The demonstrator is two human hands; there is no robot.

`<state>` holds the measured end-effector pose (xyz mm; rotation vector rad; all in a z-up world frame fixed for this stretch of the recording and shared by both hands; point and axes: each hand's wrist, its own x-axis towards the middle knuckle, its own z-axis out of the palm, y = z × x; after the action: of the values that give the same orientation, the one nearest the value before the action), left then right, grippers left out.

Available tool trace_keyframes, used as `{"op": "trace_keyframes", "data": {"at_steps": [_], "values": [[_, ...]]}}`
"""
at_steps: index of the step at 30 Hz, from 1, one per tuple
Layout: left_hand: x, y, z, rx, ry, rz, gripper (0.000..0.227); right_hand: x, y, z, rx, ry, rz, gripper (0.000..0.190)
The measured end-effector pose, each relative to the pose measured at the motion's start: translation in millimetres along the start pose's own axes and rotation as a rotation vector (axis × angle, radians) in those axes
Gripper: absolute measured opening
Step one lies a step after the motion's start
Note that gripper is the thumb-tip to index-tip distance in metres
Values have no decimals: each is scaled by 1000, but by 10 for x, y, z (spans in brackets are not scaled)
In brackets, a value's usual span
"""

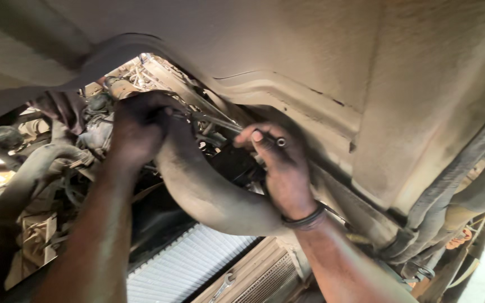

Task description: The person uses a wrench to tighten a bolt on a pipe under a vehicle. The hands remain in frame throughout, manipulating the tool and pipe near the radiator.

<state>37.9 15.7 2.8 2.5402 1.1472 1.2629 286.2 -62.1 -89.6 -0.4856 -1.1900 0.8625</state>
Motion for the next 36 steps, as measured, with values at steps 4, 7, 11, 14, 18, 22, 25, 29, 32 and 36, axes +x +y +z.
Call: {"op": "trace_keyframes", "data": {"at_steps": [4,7,11,14,18,22,25,29,32,36], "values": [[58,-20,17,31,-15,-82,36,20,100,-25,94,50,42,25],[73,-15,31,176,-41,-96,31,-22,185,-30,201,121,101,22],[185,6,6,184,-239,-54,44,-86,212,-68,308,128,202,23],[291,-20,70,406,-325,-250,26,-120,180,-87,230,118,224,25],[276,-101,18,553,-384,-191,28,-77,157,-43,273,92,234,26],[224,-166,50,654,-375,-10,21,-72,162,-104,79,16,128,28],[232,-184,49,679,-393,-126,22,-110,141,-96,14,-38,156,28],[280,-194,40,690,-404,-115,34,-184,76,-31,-219,-96,70,27],[280,-232,32,606,-437,-253,34,-205,19,-2,-209,-163,18,27],[220,-285,-30,484,-436,-200,28,-167,-58,-14,-223,-175,53,29]]}}
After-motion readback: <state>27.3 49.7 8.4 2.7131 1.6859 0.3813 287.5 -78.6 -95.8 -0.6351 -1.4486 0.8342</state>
